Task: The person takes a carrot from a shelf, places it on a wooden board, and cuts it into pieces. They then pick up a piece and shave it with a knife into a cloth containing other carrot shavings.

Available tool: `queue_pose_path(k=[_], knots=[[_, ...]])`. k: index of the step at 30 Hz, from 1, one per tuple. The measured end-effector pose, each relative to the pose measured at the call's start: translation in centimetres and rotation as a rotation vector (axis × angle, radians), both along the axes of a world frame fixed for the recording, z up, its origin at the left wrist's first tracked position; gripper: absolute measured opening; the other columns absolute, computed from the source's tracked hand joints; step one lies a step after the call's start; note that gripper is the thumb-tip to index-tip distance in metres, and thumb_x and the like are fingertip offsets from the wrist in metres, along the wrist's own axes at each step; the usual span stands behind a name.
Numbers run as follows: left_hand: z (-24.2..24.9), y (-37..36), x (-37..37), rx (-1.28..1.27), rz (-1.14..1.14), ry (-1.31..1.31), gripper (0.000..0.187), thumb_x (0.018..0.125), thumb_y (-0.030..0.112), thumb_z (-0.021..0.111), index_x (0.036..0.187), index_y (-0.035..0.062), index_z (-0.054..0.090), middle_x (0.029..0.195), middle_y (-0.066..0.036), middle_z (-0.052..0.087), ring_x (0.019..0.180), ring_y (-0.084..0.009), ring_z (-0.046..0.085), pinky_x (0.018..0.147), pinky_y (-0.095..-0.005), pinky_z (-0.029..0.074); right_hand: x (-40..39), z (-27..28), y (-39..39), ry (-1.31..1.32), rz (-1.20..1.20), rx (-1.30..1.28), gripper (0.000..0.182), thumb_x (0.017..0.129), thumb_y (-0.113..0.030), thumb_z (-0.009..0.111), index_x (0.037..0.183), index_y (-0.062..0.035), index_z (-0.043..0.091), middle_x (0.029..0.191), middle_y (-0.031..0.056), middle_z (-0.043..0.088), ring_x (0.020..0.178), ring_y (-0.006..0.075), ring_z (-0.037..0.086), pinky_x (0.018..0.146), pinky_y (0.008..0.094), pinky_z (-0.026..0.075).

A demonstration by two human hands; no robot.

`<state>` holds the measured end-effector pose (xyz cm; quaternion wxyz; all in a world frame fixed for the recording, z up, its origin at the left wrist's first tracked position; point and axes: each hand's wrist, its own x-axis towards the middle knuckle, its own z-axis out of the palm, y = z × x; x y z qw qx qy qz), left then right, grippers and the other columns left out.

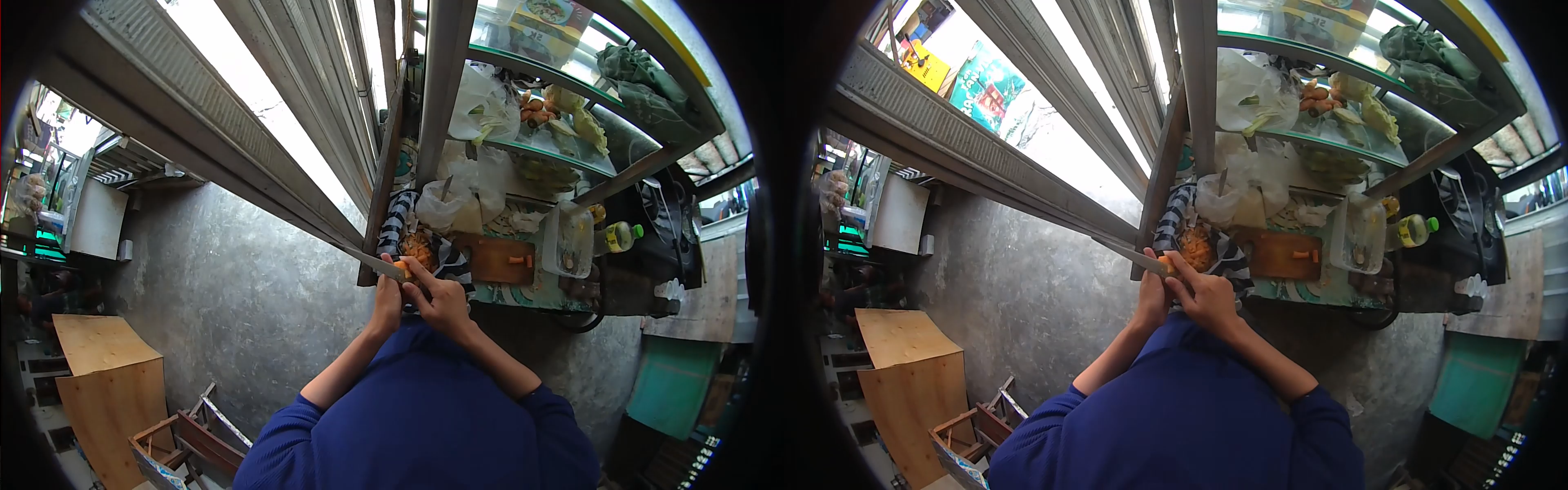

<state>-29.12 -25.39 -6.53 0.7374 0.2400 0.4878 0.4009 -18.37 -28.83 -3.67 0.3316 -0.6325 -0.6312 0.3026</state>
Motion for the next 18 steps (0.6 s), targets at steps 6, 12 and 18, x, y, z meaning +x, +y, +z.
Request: queue_pose_path(k=[6,12,18], knots=[[0.9,0.6,-0.6,0.040,-0.091,-0.012,0.050,0.092,0.049,0.028,0.077,0.0078,0.052,0.064,0.001,0.048,0.055,-0.0062,0.047,0.048,-0.0190,0.038,1.0,-0.2,0.1,0.151,0.098,-0.038,0.046,0.083,-0.034,0.052,0.126,-0.0185,0.044,0.056,0.0160,0.055,0.053,0.0301,0.058,0.053,0.0371,0.044],[0.6,0.5,-0.3,0.130,-0.104,0.056,0.048,0.092,0.048,0.029,0.075,0.0091,0.051,0.061,0.003,0.046,0.050,-0.0051,0.043,0.043,-0.0187,0.033,0.8,0.0,-0.2,0.307,0.045,-0.113,0.043,0.083,-0.028,0.054,0.124,-0.0167,0.046,0.059,0.0173,0.057,0.055,0.0278,0.060,0.054,0.0317,0.044],[-0.2,0.3,0.1,0.211,-0.084,0.079,0.047,0.093,0.047,0.028,0.070,0.0110,0.048,0.054,0.006,0.039,0.042,-0.0037,0.033,0.038,-0.0199,0.025,0.5,-1.6,-0.1,0.467,-0.061,-0.031,0.036,0.085,-0.019,0.054,0.119,-0.0083,0.052,0.062,0.0139,0.059,0.055,0.0082,0.054,0.054,0.0235,0.042]])
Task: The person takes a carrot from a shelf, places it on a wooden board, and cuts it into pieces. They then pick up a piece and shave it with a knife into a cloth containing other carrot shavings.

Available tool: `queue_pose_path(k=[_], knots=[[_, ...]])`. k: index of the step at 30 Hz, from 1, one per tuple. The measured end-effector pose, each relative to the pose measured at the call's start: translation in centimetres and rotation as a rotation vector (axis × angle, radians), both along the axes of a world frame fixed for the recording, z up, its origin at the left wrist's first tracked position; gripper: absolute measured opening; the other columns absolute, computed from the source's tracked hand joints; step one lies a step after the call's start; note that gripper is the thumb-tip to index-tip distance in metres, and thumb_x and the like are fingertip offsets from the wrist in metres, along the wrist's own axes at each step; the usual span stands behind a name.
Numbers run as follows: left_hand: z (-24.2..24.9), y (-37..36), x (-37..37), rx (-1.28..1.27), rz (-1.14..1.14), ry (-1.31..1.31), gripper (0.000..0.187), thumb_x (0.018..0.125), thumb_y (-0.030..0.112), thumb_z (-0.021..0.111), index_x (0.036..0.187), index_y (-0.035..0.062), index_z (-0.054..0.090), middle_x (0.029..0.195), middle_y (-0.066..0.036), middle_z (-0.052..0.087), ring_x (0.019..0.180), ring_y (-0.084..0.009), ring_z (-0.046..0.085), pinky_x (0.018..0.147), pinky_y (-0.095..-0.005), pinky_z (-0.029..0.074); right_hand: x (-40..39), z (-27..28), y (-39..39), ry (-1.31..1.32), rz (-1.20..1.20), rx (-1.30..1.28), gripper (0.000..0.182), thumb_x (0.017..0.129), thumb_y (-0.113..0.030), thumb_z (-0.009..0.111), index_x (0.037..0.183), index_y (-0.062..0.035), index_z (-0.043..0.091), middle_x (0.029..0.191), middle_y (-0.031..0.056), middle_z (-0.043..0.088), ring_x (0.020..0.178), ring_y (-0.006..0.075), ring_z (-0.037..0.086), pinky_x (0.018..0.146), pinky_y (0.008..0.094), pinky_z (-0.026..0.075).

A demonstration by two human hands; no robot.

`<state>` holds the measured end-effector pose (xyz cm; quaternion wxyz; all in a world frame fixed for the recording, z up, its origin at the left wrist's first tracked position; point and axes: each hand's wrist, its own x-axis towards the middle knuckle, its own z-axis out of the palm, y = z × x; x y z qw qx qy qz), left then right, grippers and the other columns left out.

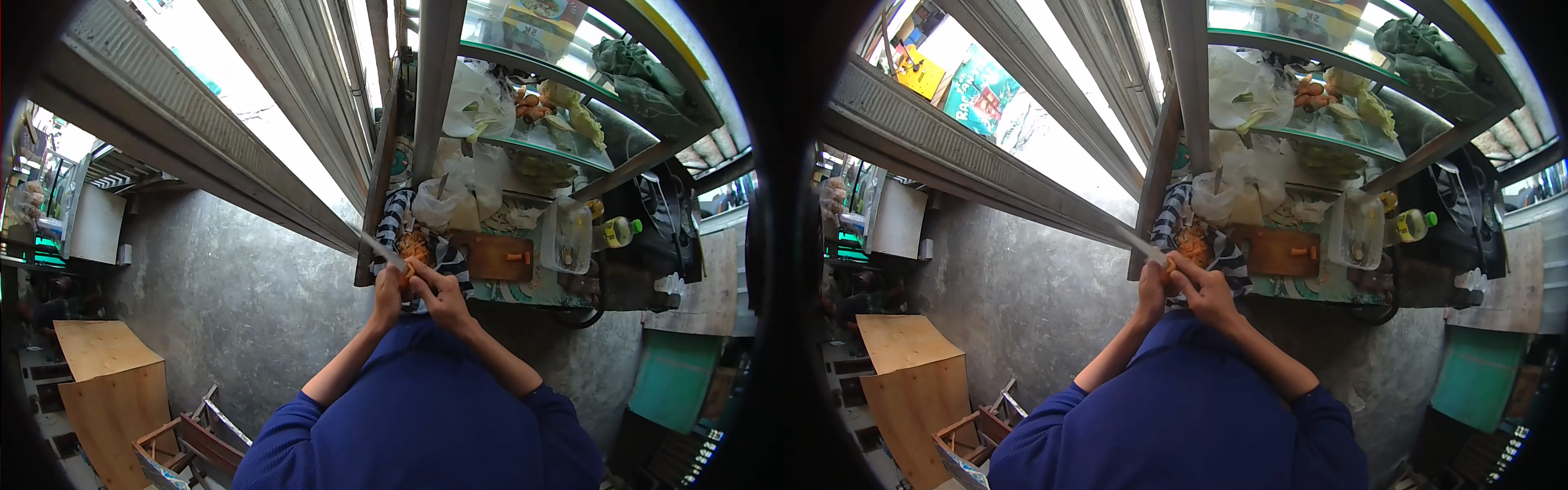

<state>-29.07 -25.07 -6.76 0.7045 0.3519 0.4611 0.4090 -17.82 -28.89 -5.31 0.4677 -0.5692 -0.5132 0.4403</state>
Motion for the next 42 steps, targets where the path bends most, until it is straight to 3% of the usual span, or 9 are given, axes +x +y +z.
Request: queue_pose_path(k=[4,6,9,16,22,24,28,34,42], knots=[[0.1,0.3,0.1,-0.137,0.026,-0.010,0.047,0.091,0.050,0.030,0.069,0.0121,0.047,0.053,0.006,0.037,0.042,-0.0037,0.032,0.038,-0.0205,0.023,0.1,-0.8,0.4,0.051,-0.010,-0.010,0.034,0.086,-0.017,0.053,0.118,-0.0047,0.052,0.074,0.0091,0.062,0.060,0.0056,0.050,0.055,0.0225,0.042],[-0.2,0.6,-0.5,-0.423,-0.036,-0.247,0.048,0.088,0.055,0.033,0.069,0.0129,0.047,0.052,0.006,0.034,0.042,-0.0043,0.029,0.039,-0.0211,0.022,0.5,-2.0,0.7,0.344,0.040,-0.160,0.036,0.089,-0.022,0.049,0.121,-0.0059,0.051,0.086,0.0035,0.060,0.058,0.0060,0.048,0.052,0.0206,0.040],[-0.4,0.7,-1.2,-0.422,-0.090,-0.252,0.049,0.086,0.058,0.035,0.070,0.0132,0.047,0.051,0.006,0.031,0.042,-0.0046,0.027,0.040,-0.0212,0.020,1.8,-1.5,1.1,0.506,0.145,-0.361,0.040,0.091,-0.027,0.042,0.126,-0.0093,0.046,0.088,0.0002,0.056,0.053,0.0051,0.043,0.046,0.0184,0.035],[-2.0,0.5,-2.5,-0.253,-0.056,-0.044,0.049,0.087,0.057,0.036,0.073,0.0113,0.047,0.053,0.007,0.028,0.043,-0.0042,0.024,0.042,-0.0210,0.019,1.9,-1.2,1.4,0.502,0.180,-0.408,0.049,0.092,-0.033,0.031,0.137,-0.0145,0.027,0.062,0.0023,0.050,0.043,0.0044,0.038,0.037,0.0162,0.028],[-3.0,0.2,-2.6,-0.172,-0.016,-0.041,0.042,0.088,0.049,0.040,0.073,0.0103,0.047,0.054,0.007,0.029,0.045,-0.0037,0.025,0.043,-0.0207,0.020,2.1,-2.1,1.3,0.347,0.135,-0.353,0.046,0.092,-0.029,0.036,0.134,-0.0126,0.032,0.058,0.0016,0.048,0.040,0.0058,0.041,0.038,0.0179,0.031],[-2.9,0.4,-2.7,-0.181,-0.062,-0.025,0.040,0.088,0.046,0.041,0.073,0.0095,0.047,0.054,0.006,0.031,0.046,-0.0041,0.027,0.044,-0.0205,0.022,3.4,-4.3,1.3,0.288,-0.076,-0.348,0.040,0.090,-0.028,0.044,0.124,-0.0092,0.047,0.068,0.0031,0.053,0.046,0.0071,0.047,0.041,0.0210,0.036],[-2.0,0.5,-2.4,-0.119,-0.048,0.015,0.039,0.089,0.044,0.041,0.074,0.0086,0.048,0.054,0.005,0.033,0.047,-0.0045,0.029,0.045,-0.0200,0.023,8.9,-10.7,1.2,-0.214,-0.504,-0.026,0.043,0.080,-0.038,0.058,0.100,-0.0004,0.060,0.069,0.0127,0.061,0.059,0.0228,0.060,0.055,0.0326,0.044],[-2.6,0.6,-2.2,-0.115,-0.130,0.037,0.039,0.088,0.046,0.040,0.074,0.0100,0.048,0.054,0.005,0.033,0.048,-0.0052,0.031,0.048,-0.0202,0.025,13.3,-15.7,1.7,-0.563,-0.656,-0.257,0.044,0.070,-0.039,0.067,0.085,0.0019,0.062,0.072,0.0211,0.061,0.073,0.0380,0.058,0.064,0.0400,0.046],[-3.3,0.5,-2.1,-0.126,-0.173,0.025,0.041,0.091,0.043,0.037,0.075,0.0075,0.051,0.056,0.004,0.035,0.050,-0.0056,0.030,0.049,-0.0202,0.024,12.8,-17.7,3.5,-0.763,-0.676,-0.315,0.034,0.073,-0.031,0.065,0.080,0.0026,0.062,0.068,0.0188,0.060,0.068,0.0361,0.059,0.060,0.0420,0.044]])
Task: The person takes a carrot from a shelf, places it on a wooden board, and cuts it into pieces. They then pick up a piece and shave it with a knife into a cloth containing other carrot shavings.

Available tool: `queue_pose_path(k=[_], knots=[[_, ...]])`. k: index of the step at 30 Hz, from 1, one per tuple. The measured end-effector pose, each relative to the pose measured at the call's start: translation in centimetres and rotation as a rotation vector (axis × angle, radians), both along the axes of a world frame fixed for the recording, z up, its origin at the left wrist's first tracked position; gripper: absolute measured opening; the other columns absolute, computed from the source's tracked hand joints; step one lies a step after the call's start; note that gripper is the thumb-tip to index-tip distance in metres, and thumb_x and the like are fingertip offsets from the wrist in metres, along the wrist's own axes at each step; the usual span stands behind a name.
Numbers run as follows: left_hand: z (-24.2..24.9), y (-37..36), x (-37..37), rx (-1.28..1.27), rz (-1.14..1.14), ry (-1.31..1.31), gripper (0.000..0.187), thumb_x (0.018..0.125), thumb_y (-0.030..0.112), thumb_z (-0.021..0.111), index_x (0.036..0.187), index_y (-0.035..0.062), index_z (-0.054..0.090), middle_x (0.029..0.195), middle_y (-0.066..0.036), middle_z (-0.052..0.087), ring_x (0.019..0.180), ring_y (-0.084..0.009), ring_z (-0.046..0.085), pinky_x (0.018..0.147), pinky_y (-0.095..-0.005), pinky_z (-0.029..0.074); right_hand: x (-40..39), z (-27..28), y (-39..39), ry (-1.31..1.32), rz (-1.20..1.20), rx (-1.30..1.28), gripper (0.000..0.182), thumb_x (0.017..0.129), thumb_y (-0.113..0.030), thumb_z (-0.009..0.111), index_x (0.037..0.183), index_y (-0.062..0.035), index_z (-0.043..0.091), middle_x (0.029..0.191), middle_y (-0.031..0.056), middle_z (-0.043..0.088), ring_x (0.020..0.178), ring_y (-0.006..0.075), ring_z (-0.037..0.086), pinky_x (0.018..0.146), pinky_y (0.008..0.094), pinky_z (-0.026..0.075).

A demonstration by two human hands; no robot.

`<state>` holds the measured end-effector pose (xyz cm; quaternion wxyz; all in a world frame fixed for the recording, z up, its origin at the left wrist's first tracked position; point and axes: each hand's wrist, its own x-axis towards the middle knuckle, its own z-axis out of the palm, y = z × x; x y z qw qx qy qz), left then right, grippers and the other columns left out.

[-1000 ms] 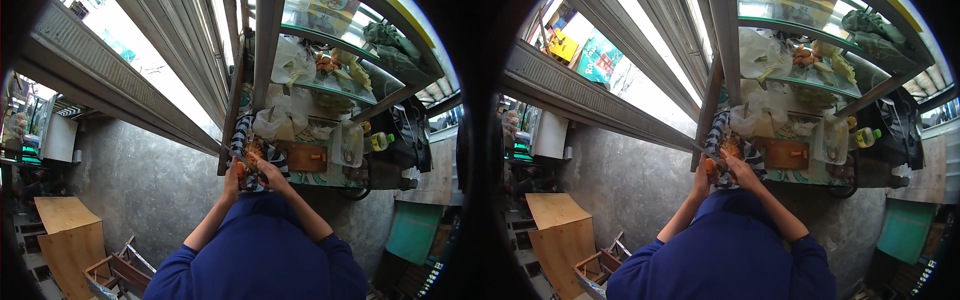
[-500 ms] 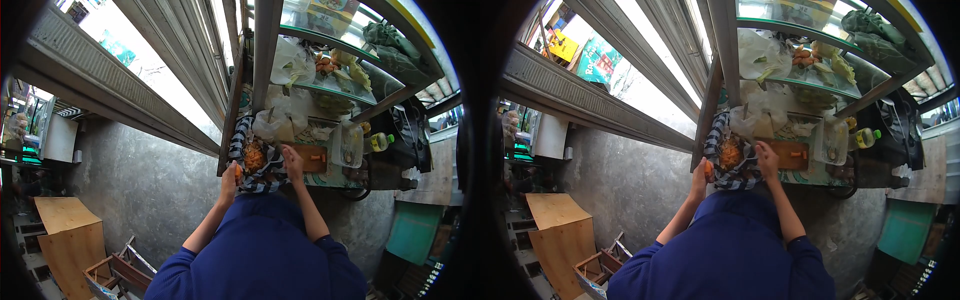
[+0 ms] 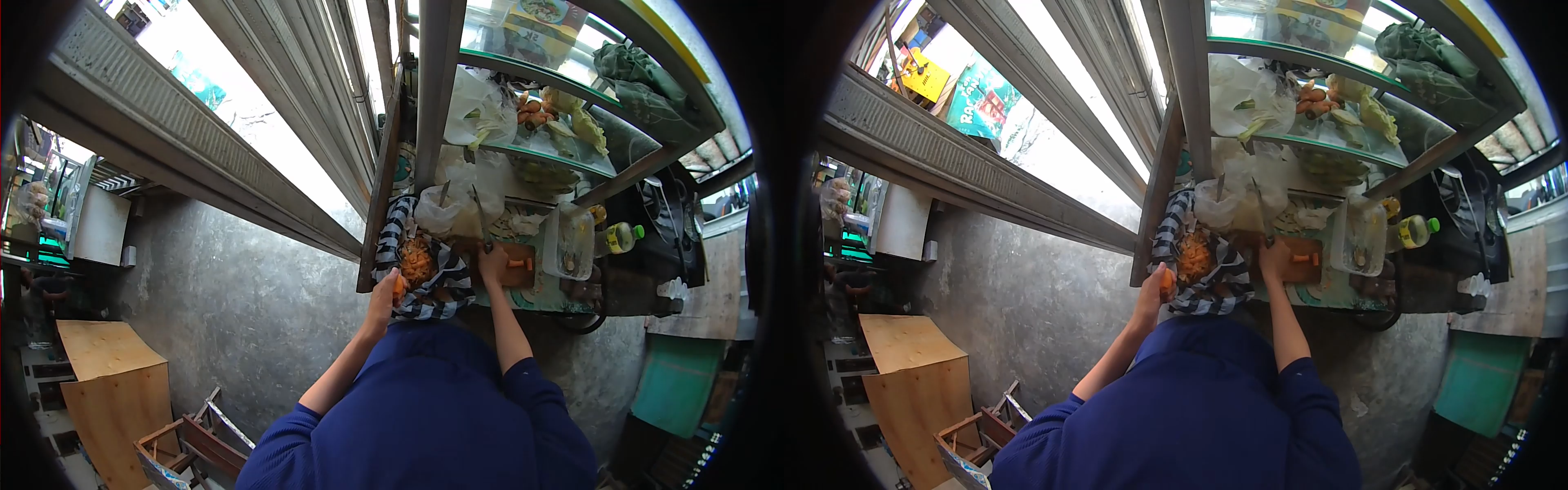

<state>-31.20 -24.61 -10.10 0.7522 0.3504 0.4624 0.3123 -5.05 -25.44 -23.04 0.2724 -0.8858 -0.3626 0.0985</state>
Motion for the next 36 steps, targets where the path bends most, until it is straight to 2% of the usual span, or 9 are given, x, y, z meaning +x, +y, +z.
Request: queue_pose_path(k=[5,7,10,17,20,23,26,32,36], knots=[[-0.4,0.0,-0.4,-0.004,-0.006,0.014,0.039,0.090,0.044,0.039,0.076,0.0086,0.049,0.056,0.004,0.036,0.050,-0.0062,0.033,0.050,-0.0203,0.026,-0.7,1.1,-0.9,0.066,-0.070,0.168,0.032,0.075,-0.027,0.065,0.077,0.0044,0.060,0.060,0.0154,0.057,0.054,0.0277,0.055,0.053,0.0366,0.041],[-0.2,-0.1,-0.5,-0.006,-0.013,0.021,0.038,0.089,0.045,0.040,0.077,0.0097,0.048,0.056,0.003,0.036,0.051,-0.0068,0.036,0.051,-0.0203,0.027,-2.1,3.4,-1.6,0.250,0.000,0.433,0.026,0.076,-0.024,0.065,0.075,0.0022,0.060,0.055,0.0071,0.053,0.049,0.0133,0.047,0.049,0.0285,0.037],[0.1,0.3,-0.3,-0.070,0.023,-0.008,0.037,0.089,0.045,0.040,0.081,0.0106,0.049,0.056,0.003,0.037,0.052,-0.0076,0.037,0.051,-0.0205,0.028,-5.0,6.5,-2.3,0.608,0.115,0.472,0.024,0.076,-0.023,0.067,0.073,-0.0006,0.060,0.054,-0.0001,0.048,0.052,0.0045,0.043,0.048,0.0230,0.033],[0.5,0.7,0.0,-0.231,-0.010,-0.154,0.038,0.089,0.048,0.037,0.090,0.0124,0.048,0.059,0.001,0.038,0.053,-0.0102,0.039,0.052,-0.0229,0.030,-8.4,10.4,-2.9,0.485,0.420,0.265,0.024,0.078,-0.024,0.064,0.086,-0.0017,0.058,0.057,0.0037,0.055,0.050,0.0055,0.044,0.047,0.0248,0.035],[0.7,0.7,-0.3,-0.310,-0.007,-0.265,0.039,0.090,0.049,0.035,0.093,0.0125,0.048,0.059,0.001,0.038,0.054,-0.0102,0.039,0.052,-0.0234,0.030,-9.2,14.7,-2.9,0.790,0.433,0.161,0.035,0.081,-0.029,0.059,0.105,-0.0047,0.051,0.053,0.0039,0.052,0.050,0.0069,0.044,0.047,0.0259,0.035],[0.9,0.4,-0.4,-0.355,-0.005,-0.379,0.039,0.090,0.048,0.034,0.094,0.0124,0.048,0.059,0.001,0.039,0.054,-0.0101,0.039,0.052,-0.0239,0.031,-9.8,17.2,-3.1,0.783,0.656,0.096,0.046,0.084,-0.035,0.053,0.121,-0.0098,0.040,0.052,0.0070,0.050,0.047,0.0140,0.048,0.047,0.0288,0.036],[3.8,0.1,0.8,-0.377,0.089,-0.311,0.039,0.091,0.047,0.033,0.092,0.0120,0.049,0.061,0.002,0.041,0.054,-0.0099,0.040,0.052,-0.0249,0.033,-10.5,18.5,-3.4,0.601,0.918,-0.016,0.053,0.086,-0.041,0.047,0.130,-0.0166,0.032,0.052,0.0135,0.050,0.050,0.0314,0.054,0.050,0.0364,0.040],[2.4,0.0,0.3,-0.268,0.071,-0.339,0.040,0.091,0.045,0.032,0.082,0.0103,0.048,0.068,0.000,0.048,0.063,-0.0093,0.047,0.061,-0.0251,0.041,-11.4,19.3,-3.6,0.351,0.957,-0.026,0.058,0.083,-0.046,0.049,0.131,-0.0183,0.031,0.053,0.0143,0.052,0.052,0.0322,0.056,0.051,0.0387,0.042],[1.6,-0.3,0.1,-0.130,0.043,-0.425,0.033,0.092,0.042,0.034,0.100,0.0123,0.046,0.087,-0.001,0.052,0.079,-0.0093,0.052,0.071,-0.0261,0.043,-11.6,19.7,-4.0,0.350,0.905,0.036,0.058,0.084,-0.046,0.048,0.131,-0.0180,0.031,0.054,0.0133,0.052,0.051,0.0310,0.056,0.049,0.0369,0.042]])
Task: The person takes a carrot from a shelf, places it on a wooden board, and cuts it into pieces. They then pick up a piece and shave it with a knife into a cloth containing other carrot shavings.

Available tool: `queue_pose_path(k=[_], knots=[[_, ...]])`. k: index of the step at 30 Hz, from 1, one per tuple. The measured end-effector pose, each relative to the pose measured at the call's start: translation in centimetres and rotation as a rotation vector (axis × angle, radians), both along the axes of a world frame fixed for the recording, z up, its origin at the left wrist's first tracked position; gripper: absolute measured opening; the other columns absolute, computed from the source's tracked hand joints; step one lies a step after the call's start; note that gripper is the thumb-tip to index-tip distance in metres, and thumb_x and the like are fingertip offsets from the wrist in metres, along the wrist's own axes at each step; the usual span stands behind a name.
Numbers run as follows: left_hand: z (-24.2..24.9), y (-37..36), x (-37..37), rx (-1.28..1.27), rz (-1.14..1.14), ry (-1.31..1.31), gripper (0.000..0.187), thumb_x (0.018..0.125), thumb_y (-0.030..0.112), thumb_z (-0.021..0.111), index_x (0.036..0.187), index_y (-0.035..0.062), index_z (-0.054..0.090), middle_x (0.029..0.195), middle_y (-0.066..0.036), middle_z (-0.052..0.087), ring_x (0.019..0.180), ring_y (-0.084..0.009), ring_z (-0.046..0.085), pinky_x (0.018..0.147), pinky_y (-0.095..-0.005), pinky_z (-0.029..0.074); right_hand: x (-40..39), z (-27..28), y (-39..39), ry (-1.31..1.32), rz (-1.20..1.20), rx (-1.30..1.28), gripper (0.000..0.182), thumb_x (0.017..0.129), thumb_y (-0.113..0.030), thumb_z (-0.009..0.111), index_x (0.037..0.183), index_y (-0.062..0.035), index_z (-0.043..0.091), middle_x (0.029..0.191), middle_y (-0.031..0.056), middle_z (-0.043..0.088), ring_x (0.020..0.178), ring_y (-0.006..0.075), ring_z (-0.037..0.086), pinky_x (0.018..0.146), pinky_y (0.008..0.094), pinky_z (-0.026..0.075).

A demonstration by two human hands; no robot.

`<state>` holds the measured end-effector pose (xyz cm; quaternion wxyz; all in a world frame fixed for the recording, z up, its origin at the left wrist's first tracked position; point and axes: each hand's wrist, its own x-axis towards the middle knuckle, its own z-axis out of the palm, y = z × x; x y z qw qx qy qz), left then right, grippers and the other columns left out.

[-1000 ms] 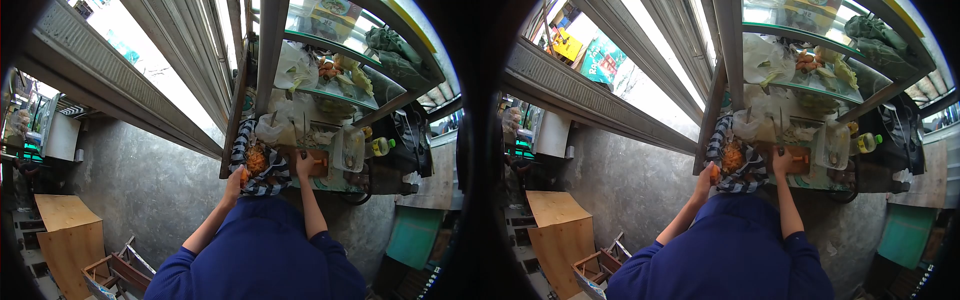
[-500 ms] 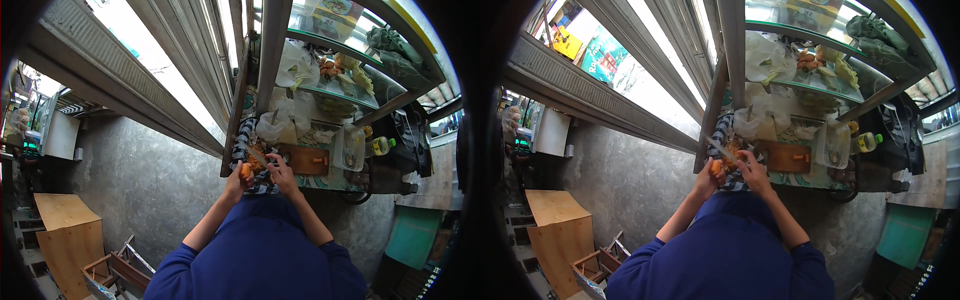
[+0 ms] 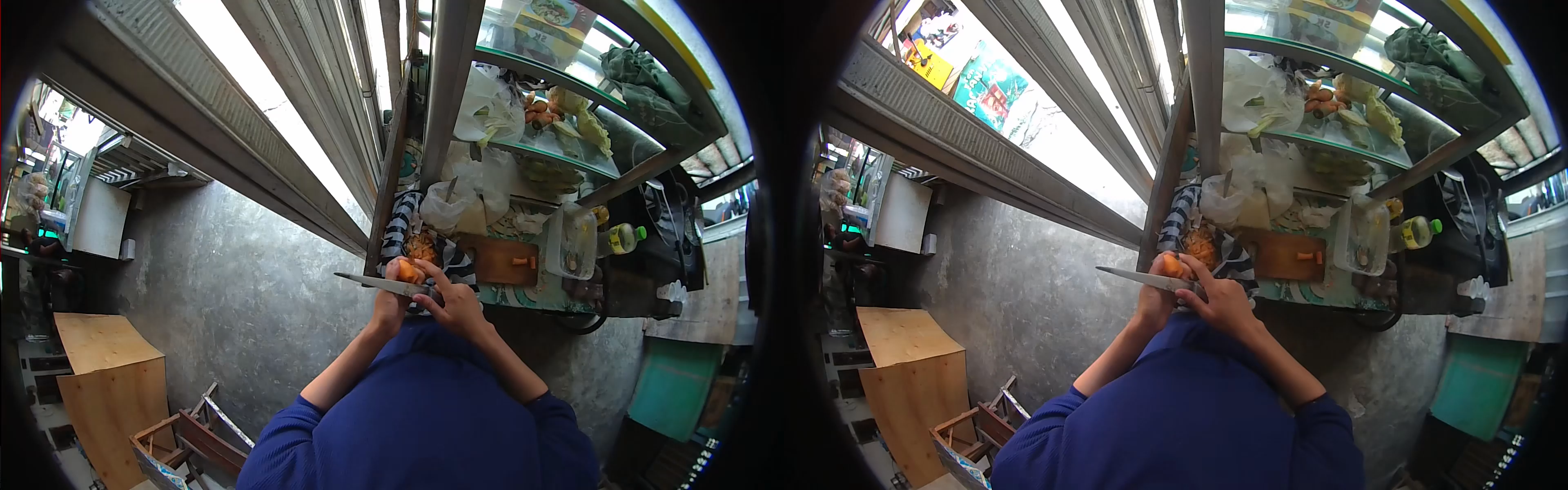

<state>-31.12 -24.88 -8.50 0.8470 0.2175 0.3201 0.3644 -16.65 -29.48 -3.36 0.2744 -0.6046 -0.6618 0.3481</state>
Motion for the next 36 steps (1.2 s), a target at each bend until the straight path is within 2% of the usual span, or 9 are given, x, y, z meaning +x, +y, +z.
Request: queue_pose_path(k=[8,11,13,21,23,26,30,33,36], knots=[[1.6,-1.0,0.8,-0.018,0.089,0.032,0.036,0.093,0.041,0.030,0.100,0.0099,0.047,0.087,-0.002,0.052,0.083,-0.0112,0.052,0.074,-0.0271,0.043,-0.1,-0.5,-0.1,0.125,-0.078,0.014,0.051,0.084,-0.042,0.051,0.128,-0.0197,0.038,0.052,0.0114,0.050,0.049,0.0282,0.055,0.047,0.0345,0.041],[1.9,-1.2,0.7,0.016,0.014,0.225,0.037,0.093,0.040,0.029,0.105,0.0102,0.046,0.090,-0.002,0.052,0.083,-0.0099,0.051,0.073,-0.0256,0.042,0.2,-1.3,0.0,0.147,-0.081,0.100,0.050,0.084,-0.042,0.051,0.128,-0.0206,0.041,0.049,0.0114,0.048,0.046,0.0279,0.054,0.046,0.0348,0.040],[1.0,-0.6,-0.1,0.222,-0.103,0.301,0.036,0.093,0.038,0.029,0.109,0.0101,0.045,0.091,-0.002,0.052,0.082,-0.0088,0.051,0.071,-0.0233,0.040,0.4,-0.5,0.0,0.124,-0.066,0.066,0.050,0.083,-0.042,0.051,0.128,-0.0205,0.041,0.048,0.0114,0.047,0.045,0.0279,0.053,0.046,0.0348,0.040],[2.8,-1.1,1.0,0.166,0.083,0.124,0.031,0.093,0.034,0.030,0.108,0.0097,0.042,0.096,-0.002,0.048,0.085,-0.0081,0.049,0.072,-0.0218,0.039,0.0,0.2,-0.3,0.128,-0.117,0.023,0.052,0.084,-0.041,0.051,0.128,-0.0180,0.040,0.047,0.0103,0.045,0.043,0.0262,0.051,0.045,0.0340,0.038],[2.9,-1.2,1.5,0.149,0.132,0.073,0.030,0.093,0.034,0.030,0.107,0.0098,0.042,0.095,-0.001,0.048,0.085,-0.0080,0.049,0.072,-0.0218,0.040,0.0,0.5,-0.3,0.248,-0.143,-0.035,0.052,0.085,-0.040,0.052,0.128,-0.0146,0.039,0.046,0.0054,0.035,0.041,0.0158,0.035,0.044,0.0309,0.029],[2.8,-1.3,1.8,0.166,0.165,0.072,0.028,0.094,0.032,0.030,0.106,0.0098,0.041,0.091,-0.001,0.047,0.085,-0.0080,0.048,0.073,-0.0217,0.040,-0.3,0.2,-0.3,0.251,-0.138,0.000,0.051,0.085,-0.038,0.052,0.128,-0.0136,0.039,0.046,0.0055,0.035,0.041,0.0145,0.035,0.044,0.0303,0.028],[3.2,-1.2,2.0,0.124,0.130,0.138,0.026,0.094,0.031,0.031,0.104,0.0098,0.041,0.088,-0.001,0.046,0.083,-0.0074,0.048,0.073,-0.0223,0.041,-0.5,0.5,-0.2,0.216,-0.132,0.008,0.050,0.085,-0.037,0.051,0.127,-0.0138,0.037,0.048,0.0098,0.045,0.042,0.0240,0.049,0.045,0.0317,0.035],[2.7,-1.1,1.8,0.130,0.159,0.146,0.025,0.094,0.032,0.032,0.103,0.0097,0.041,0.084,0.000,0.046,0.079,-0.0069,0.048,0.070,-0.0216,0.041,-0.2,0.3,-0.3,0.366,-0.156,-0.041,0.048,0.087,-0.034,0.050,0.127,-0.0121,0.036,0.049,0.0074,0.045,0.042,0.0180,0.046,0.046,0.0290,0.035],[2.4,-0.7,1.4,0.183,0.158,0.177,0.025,0.093,0.033,0.034,0.100,0.0100,0.042,0.081,0.001,0.046,0.072,-0.0062,0.049,0.064,-0.0197,0.041,0.3,0.7,-0.1,0.566,-0.100,-0.178,0.050,0.089,-0.032,0.048,0.129,-0.0086,0.029,0.050,-0.0033,0.041,0.048,0.0044,0.037,0.048,0.0213,0.030]])
